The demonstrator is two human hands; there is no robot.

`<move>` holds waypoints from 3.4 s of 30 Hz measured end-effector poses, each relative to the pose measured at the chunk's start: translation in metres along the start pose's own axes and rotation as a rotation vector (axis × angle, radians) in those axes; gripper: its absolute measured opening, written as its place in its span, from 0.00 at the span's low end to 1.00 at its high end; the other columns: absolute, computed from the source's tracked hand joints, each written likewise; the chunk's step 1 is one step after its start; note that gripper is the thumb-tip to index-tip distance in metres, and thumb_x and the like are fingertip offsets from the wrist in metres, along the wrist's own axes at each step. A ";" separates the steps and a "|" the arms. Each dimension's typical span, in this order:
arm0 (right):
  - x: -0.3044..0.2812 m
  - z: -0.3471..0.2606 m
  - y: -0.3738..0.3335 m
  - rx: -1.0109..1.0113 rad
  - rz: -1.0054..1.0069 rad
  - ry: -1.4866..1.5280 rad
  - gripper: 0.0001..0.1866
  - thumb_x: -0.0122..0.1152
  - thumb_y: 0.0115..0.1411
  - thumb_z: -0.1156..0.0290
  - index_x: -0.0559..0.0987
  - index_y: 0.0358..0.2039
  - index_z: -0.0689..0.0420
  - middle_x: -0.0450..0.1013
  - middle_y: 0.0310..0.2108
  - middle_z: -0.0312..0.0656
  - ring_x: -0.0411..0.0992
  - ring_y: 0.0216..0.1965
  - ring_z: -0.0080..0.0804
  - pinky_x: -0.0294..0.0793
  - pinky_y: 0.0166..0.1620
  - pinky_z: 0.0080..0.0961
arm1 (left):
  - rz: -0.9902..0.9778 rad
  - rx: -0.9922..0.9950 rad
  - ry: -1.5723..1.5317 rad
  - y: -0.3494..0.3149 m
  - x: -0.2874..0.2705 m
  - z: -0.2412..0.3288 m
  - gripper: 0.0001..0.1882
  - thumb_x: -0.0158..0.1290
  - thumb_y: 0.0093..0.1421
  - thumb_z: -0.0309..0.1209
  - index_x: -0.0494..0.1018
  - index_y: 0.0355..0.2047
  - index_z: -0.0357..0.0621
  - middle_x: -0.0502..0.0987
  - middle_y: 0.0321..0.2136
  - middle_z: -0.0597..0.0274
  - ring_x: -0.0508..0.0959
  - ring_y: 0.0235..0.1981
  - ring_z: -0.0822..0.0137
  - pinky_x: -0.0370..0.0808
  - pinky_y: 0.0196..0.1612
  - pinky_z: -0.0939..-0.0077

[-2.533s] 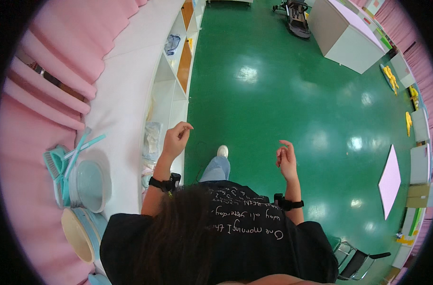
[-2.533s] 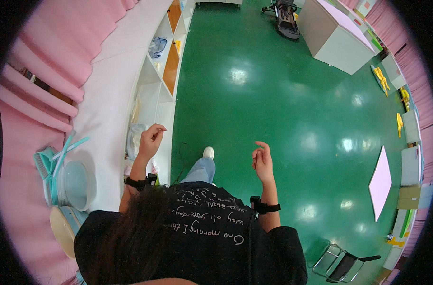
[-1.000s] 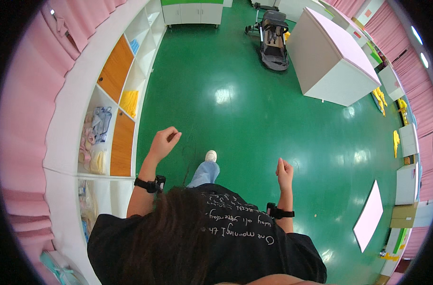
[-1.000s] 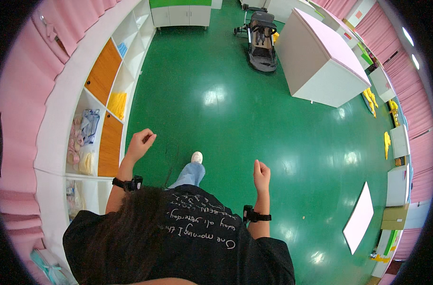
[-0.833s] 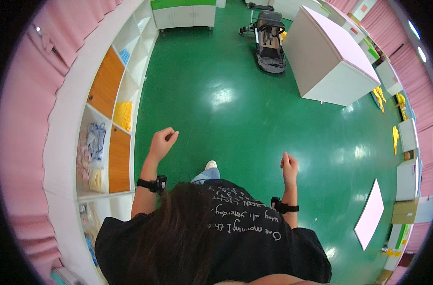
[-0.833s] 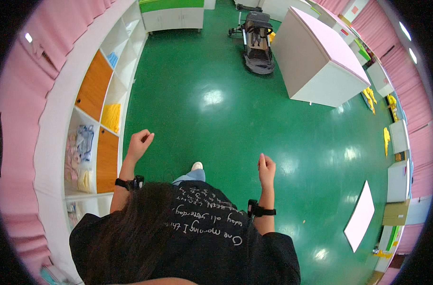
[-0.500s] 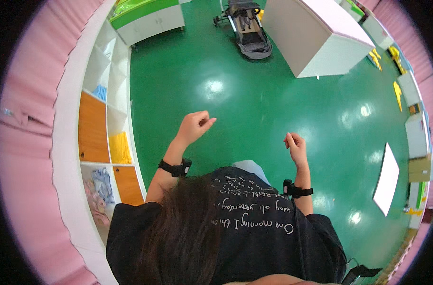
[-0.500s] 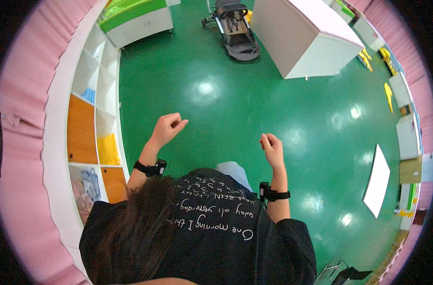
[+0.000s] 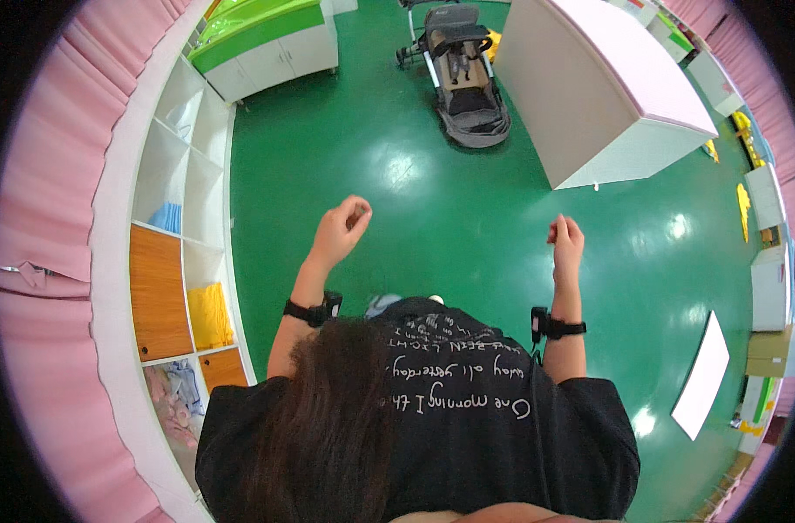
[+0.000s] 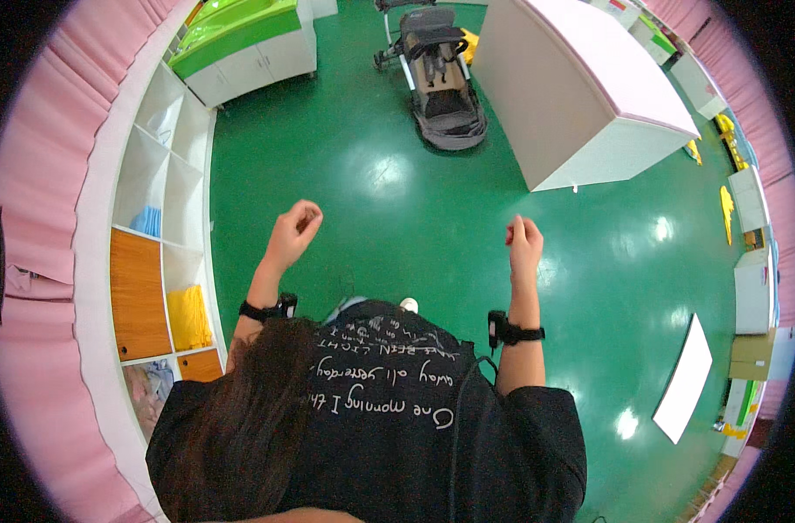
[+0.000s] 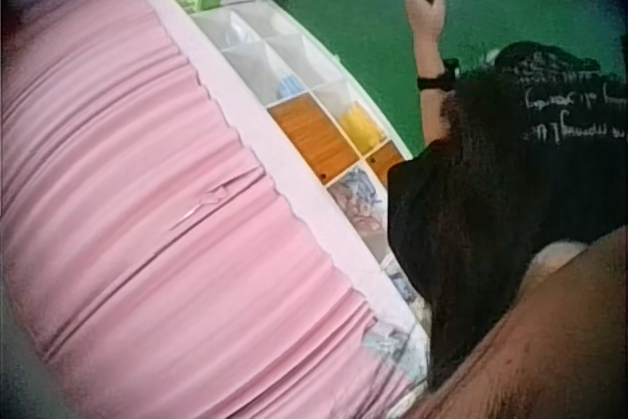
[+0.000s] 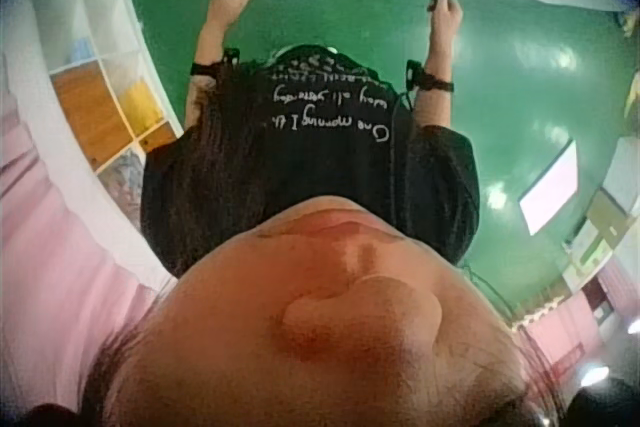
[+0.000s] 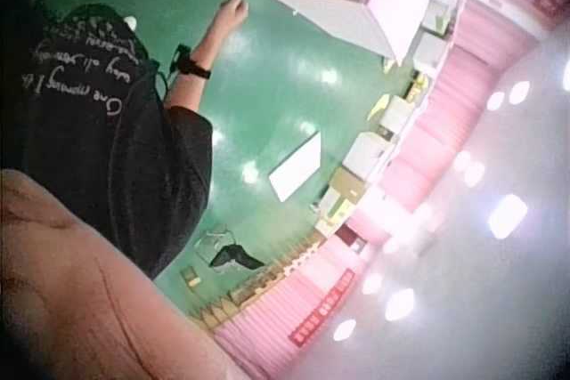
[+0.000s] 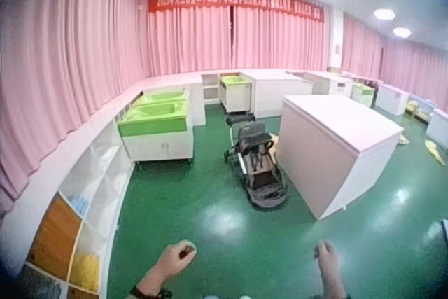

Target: The person wipes the inside and outside of several plastic bowls with a cloth while sitting on the floor, places them on a table, and then moves a stroller and picks up a yellow cloth from the floor.

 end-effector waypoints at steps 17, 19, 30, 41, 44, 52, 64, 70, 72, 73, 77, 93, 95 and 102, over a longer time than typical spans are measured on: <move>0.031 0.023 -0.038 0.135 -0.300 0.014 0.10 0.51 0.63 0.69 0.74 0.28 0.60 0.67 0.20 0.31 0.64 0.22 0.18 0.64 0.27 0.17 | -0.012 -0.170 -0.026 -0.049 -0.015 -0.051 0.11 0.48 0.62 0.33 0.71 0.26 0.39 0.67 0.15 0.68 0.65 0.17 0.79 0.61 0.21 0.80; 0.037 0.010 -0.037 0.070 -0.249 0.085 0.10 0.51 0.63 0.69 0.74 0.28 0.60 0.67 0.20 0.31 0.64 0.22 0.18 0.64 0.27 0.17 | -0.015 -0.147 0.015 -0.035 -0.016 -0.042 0.11 0.49 0.61 0.34 0.71 0.27 0.38 0.69 0.16 0.63 0.66 0.17 0.74 0.63 0.22 0.77; 0.024 0.024 -0.032 0.054 -0.301 0.116 0.08 0.51 0.63 0.70 0.74 0.30 0.60 0.68 0.21 0.31 0.65 0.23 0.18 0.65 0.28 0.16 | -0.200 0.075 0.057 -0.004 0.031 -0.007 0.11 0.49 0.61 0.34 0.71 0.29 0.38 0.70 0.18 0.65 0.67 0.19 0.74 0.65 0.24 0.76; 0.042 -0.012 -0.009 -0.050 0.035 0.275 0.08 0.51 0.63 0.70 0.73 0.30 0.61 0.65 0.18 0.31 0.62 0.21 0.18 0.61 0.26 0.17 | -0.241 -0.337 -0.110 -0.029 0.056 -0.132 0.08 0.48 0.61 0.32 0.71 0.33 0.39 0.74 0.22 0.66 0.73 0.24 0.75 0.71 0.31 0.77; 0.036 -0.005 -0.018 -0.112 -0.069 0.240 0.09 0.51 0.64 0.70 0.73 0.29 0.61 0.65 0.19 0.32 0.62 0.22 0.18 0.61 0.27 0.17 | -0.367 -0.418 -0.255 -0.031 0.072 -0.152 0.07 0.47 0.60 0.29 0.72 0.33 0.39 0.75 0.23 0.64 0.75 0.26 0.74 0.71 0.31 0.78; -0.009 0.013 -0.080 0.068 0.405 0.233 0.09 0.51 0.63 0.70 0.73 0.29 0.60 0.64 0.18 0.31 0.61 0.20 0.18 0.60 0.25 0.17 | -0.412 -0.590 -0.200 0.066 0.075 -0.210 0.08 0.49 0.57 0.30 0.73 0.34 0.39 0.77 0.25 0.61 0.76 0.29 0.71 0.72 0.32 0.77; -0.020 0.018 -0.163 0.309 0.754 0.199 0.08 0.51 0.63 0.70 0.74 0.30 0.59 0.66 0.18 0.33 0.64 0.19 0.21 0.66 0.24 0.18 | -0.841 -0.491 0.354 0.126 0.218 -0.355 0.27 0.54 0.40 0.36 0.73 0.41 0.29 0.74 0.41 0.34 0.73 0.46 0.44 0.68 0.53 0.62; -0.014 -0.011 -0.192 0.364 0.876 0.256 0.07 0.50 0.63 0.70 0.74 0.30 0.58 0.67 0.19 0.34 0.66 0.20 0.22 0.67 0.24 0.18 | -1.026 -0.497 0.394 0.095 0.255 -0.335 0.46 0.57 0.41 0.37 0.55 0.60 0.31 0.63 0.56 0.37 0.64 0.57 0.47 0.62 0.59 0.66; -0.012 -0.014 -0.205 0.374 0.895 0.241 0.07 0.50 0.63 0.70 0.74 0.30 0.58 0.67 0.19 0.34 0.66 0.20 0.22 0.67 0.24 0.19 | -1.036 -0.539 0.351 0.079 0.263 -0.336 0.51 0.60 0.41 0.35 0.47 0.62 0.32 0.64 0.56 0.39 0.65 0.57 0.47 0.63 0.59 0.66; -0.008 -0.012 -0.211 0.398 0.900 0.233 0.07 0.50 0.63 0.70 0.74 0.30 0.58 0.67 0.19 0.34 0.66 0.20 0.22 0.67 0.24 0.19 | -0.975 -0.565 0.344 0.074 0.265 -0.338 0.49 0.61 0.41 0.34 0.49 0.60 0.32 0.67 0.53 0.38 0.67 0.55 0.45 0.64 0.58 0.64; 0.010 -0.004 -0.230 0.452 0.933 0.227 0.07 0.51 0.62 0.70 0.74 0.30 0.57 0.68 0.18 0.33 0.65 0.19 0.20 0.66 0.24 0.17 | -0.812 -0.640 0.250 0.065 0.279 -0.352 0.40 0.64 0.41 0.36 0.57 0.49 0.27 0.68 0.48 0.30 0.70 0.52 0.42 0.65 0.55 0.63; 0.036 -0.032 -0.218 0.590 0.839 0.223 0.07 0.50 0.62 0.69 0.73 0.31 0.58 0.68 0.19 0.34 0.67 0.21 0.23 0.68 0.26 0.19 | -0.818 -0.626 0.230 0.101 0.290 -0.335 0.40 0.61 0.43 0.35 0.57 0.50 0.21 0.71 0.44 0.29 0.73 0.48 0.43 0.69 0.52 0.64; 0.036 -0.030 -0.217 0.594 0.843 0.229 0.07 0.50 0.62 0.69 0.73 0.31 0.58 0.68 0.19 0.34 0.67 0.21 0.23 0.68 0.26 0.19 | -0.830 -0.635 0.226 0.104 0.296 -0.335 0.38 0.60 0.44 0.37 0.59 0.50 0.22 0.71 0.44 0.30 0.73 0.48 0.43 0.69 0.52 0.63; 0.033 -0.007 -0.229 0.585 0.853 0.289 0.08 0.51 0.63 0.67 0.74 0.31 0.56 0.69 0.20 0.33 0.67 0.21 0.21 0.66 0.26 0.19 | -0.729 -0.686 0.071 0.116 0.265 -0.331 0.27 0.58 0.43 0.34 0.68 0.42 0.28 0.75 0.33 0.45 0.76 0.33 0.55 0.72 0.36 0.66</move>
Point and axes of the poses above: each hand's wrist, its own y-axis towards the middle knuckle, its own x-axis out of the palm, z = x × y, the point moved 2 cm from there along y, towards the middle knuckle
